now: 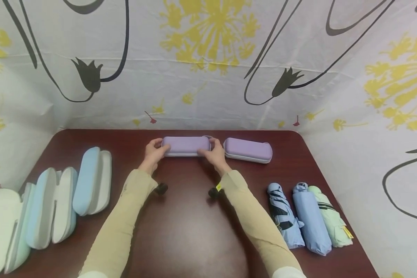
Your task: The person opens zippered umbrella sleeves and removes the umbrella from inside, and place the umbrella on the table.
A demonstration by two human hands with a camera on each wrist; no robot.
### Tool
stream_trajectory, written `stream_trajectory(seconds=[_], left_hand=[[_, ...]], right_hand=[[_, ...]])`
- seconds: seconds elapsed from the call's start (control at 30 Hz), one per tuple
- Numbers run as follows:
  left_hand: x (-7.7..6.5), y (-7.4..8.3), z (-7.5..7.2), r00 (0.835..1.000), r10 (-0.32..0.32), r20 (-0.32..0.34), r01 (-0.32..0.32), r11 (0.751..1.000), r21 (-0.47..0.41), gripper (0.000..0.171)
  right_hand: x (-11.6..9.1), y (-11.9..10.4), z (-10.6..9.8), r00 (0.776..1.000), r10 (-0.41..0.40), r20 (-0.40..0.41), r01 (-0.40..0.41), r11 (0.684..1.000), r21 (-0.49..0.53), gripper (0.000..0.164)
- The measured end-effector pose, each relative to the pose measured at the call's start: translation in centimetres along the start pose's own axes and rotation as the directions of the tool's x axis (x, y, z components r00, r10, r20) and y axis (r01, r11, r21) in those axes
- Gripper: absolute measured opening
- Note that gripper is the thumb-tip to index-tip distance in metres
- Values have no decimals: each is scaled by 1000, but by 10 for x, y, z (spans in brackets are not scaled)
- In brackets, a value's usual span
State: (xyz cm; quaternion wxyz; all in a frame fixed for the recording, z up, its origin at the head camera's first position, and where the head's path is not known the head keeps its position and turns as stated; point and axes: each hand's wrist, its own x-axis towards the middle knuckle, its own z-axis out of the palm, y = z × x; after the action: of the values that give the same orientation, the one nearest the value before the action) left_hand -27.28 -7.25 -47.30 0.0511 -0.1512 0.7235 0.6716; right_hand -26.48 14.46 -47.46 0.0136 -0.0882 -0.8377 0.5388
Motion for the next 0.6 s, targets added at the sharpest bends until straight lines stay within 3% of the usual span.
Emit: stream_trajectory(seconds=[0.33,0.6], left_hand=[[-23,-7,-11,999,-38,9,38,999,20,57],[-46,-14,-16,998,-27,56,23,998,62,57]], right_hand=[[-27,4,-2,1000,-26,10,26,999,21,60],[-52,9,-6,1000,-30,4,30,999,21,56]])
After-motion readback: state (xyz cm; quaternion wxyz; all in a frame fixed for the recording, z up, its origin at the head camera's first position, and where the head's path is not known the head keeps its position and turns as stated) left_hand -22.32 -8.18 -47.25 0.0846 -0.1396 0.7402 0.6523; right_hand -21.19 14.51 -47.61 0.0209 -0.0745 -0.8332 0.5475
